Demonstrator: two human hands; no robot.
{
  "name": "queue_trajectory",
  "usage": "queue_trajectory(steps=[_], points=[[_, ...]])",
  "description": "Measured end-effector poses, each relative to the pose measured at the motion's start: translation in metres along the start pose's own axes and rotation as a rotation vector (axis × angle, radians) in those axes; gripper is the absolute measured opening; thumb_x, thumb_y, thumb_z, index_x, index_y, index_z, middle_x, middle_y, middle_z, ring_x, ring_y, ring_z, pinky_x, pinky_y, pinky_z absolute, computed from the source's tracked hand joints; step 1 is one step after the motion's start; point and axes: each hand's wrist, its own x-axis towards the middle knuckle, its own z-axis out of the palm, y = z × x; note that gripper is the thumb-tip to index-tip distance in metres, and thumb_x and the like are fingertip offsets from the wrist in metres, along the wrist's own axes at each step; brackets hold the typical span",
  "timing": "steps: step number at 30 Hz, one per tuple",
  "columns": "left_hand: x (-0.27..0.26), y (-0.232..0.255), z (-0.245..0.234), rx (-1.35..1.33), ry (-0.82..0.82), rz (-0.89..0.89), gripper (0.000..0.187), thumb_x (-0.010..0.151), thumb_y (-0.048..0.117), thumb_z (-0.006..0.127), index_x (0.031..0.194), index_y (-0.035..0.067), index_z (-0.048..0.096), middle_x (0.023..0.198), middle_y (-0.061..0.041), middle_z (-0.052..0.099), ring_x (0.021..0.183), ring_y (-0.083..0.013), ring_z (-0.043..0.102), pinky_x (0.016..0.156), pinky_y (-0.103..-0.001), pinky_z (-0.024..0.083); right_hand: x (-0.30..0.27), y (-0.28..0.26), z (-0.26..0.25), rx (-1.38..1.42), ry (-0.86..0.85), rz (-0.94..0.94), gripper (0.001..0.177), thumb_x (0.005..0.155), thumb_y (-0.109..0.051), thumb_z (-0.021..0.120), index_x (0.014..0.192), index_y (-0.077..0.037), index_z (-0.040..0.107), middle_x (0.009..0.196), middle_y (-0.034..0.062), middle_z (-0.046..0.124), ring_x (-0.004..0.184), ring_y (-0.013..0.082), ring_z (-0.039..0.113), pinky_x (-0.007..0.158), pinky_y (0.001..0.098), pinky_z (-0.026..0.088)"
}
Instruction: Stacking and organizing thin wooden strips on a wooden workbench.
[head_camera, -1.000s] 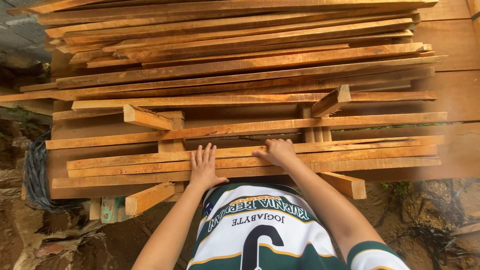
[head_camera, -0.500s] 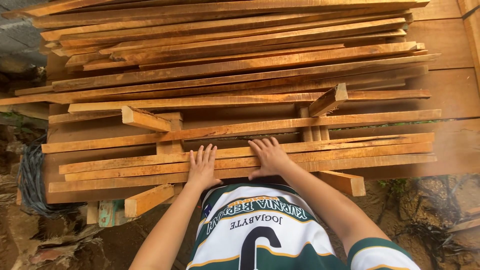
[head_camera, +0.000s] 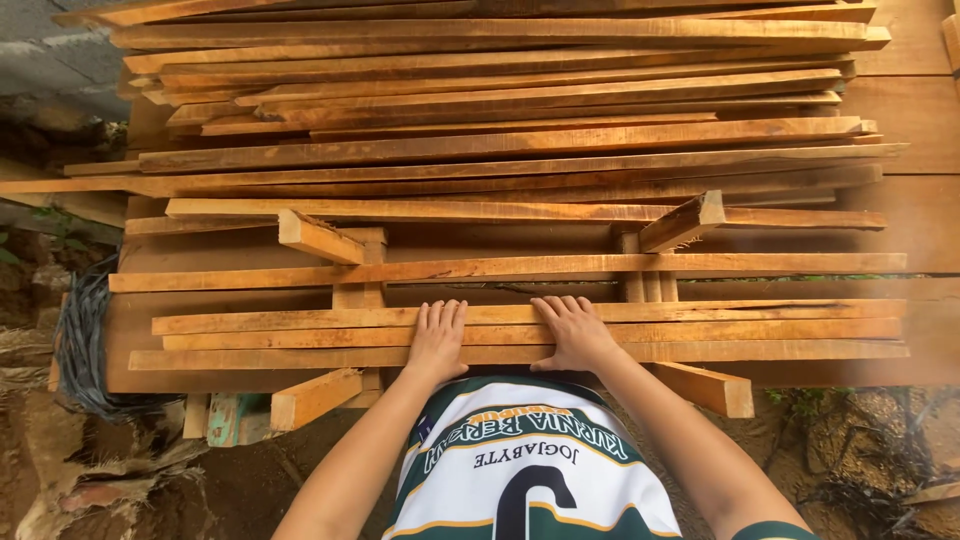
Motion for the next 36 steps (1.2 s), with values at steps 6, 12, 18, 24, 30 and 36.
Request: queue_trajectory(steps=[6, 12, 18, 24, 30, 36], points=[[-0.002, 0.011, -0.018, -0.055, -0.067, -0.018, 0.129, 0.066, 0.053, 0.088, 0.162, 0.004, 0.017, 0.161, -0.016, 0.026, 0.151, -0.0394, 0.017, 0.123, -0.064, 0.000, -0.012, -0.002, -0.007, 0.030, 0.015, 0.031, 0.130, 0.062, -0.083, 0.073, 0.163, -0.018, 0.022, 0.157, 0.0033, 0.037, 0.147, 0.0252, 0.031, 0.126, 0.0523, 0.012], [-0.013, 0.007, -0.023, -0.103, -0.056, -0.023, 0.133, 0.069, 0.067, 0.082, 0.164, 0.008, 0.010, 0.168, -0.014, 0.013, 0.155, -0.0376, 0.009, 0.124, -0.061, -0.003, 0.006, -0.005, -0.011, 0.164, 0.018, 0.130, 0.089, 0.085, -0.084, 0.050, 0.150, -0.024, 0.044, 0.139, -0.0015, 0.054, 0.133, 0.0193, 0.050, 0.113, 0.0432, 0.036], [-0.022, 0.003, -0.009, 0.019, -0.028, -0.045, 0.124, 0.079, 0.054, 0.082, 0.165, 0.010, 0.005, 0.171, -0.014, -0.002, 0.156, -0.0399, -0.001, 0.124, -0.060, -0.002, 0.028, -0.001, -0.020, 0.212, -0.144, 0.201, 0.095, 0.077, -0.092, 0.047, 0.128, -0.014, 0.064, 0.127, 0.0074, 0.070, 0.123, 0.0278, 0.064, 0.100, 0.0448, 0.050], [-0.037, 0.012, -0.002, 0.050, -0.117, -0.020, 0.117, 0.085, 0.059, 0.071, 0.165, 0.016, -0.002, 0.172, -0.013, -0.010, 0.156, -0.0405, -0.010, 0.123, -0.060, -0.006, 0.035, -0.007, -0.034, 0.263, -0.250, 0.233, 0.105, 0.071, -0.096, 0.047, 0.134, -0.013, 0.063, 0.128, 0.0147, 0.070, 0.125, 0.0327, 0.065, 0.102, 0.0445, 0.052], [-0.026, 0.008, -0.018, -0.046, -0.123, -0.008, 0.128, 0.073, 0.081, 0.064, 0.165, 0.014, 0.006, 0.173, -0.012, -0.007, 0.157, -0.0387, -0.009, 0.124, -0.060, -0.008, 0.035, -0.007, -0.029, 0.258, -0.247, 0.245, 0.109, 0.069, -0.100, 0.044, 0.134, -0.014, 0.062, 0.127, 0.0140, 0.070, 0.125, 0.0320, 0.065, 0.101, 0.0436, 0.053], [0.003, 0.002, -0.020, -0.171, 0.021, -0.051, 0.102, 0.077, 0.080, 0.060, 0.156, 0.020, 0.035, 0.149, -0.002, 0.042, 0.142, -0.0266, 0.036, 0.120, -0.058, 0.021, 0.046, 0.000, -0.027, 0.245, -0.325, 0.230, 0.118, 0.067, -0.103, 0.039, 0.138, -0.011, 0.060, 0.133, 0.0168, 0.067, 0.129, 0.0341, 0.061, 0.103, 0.0437, 0.052]])
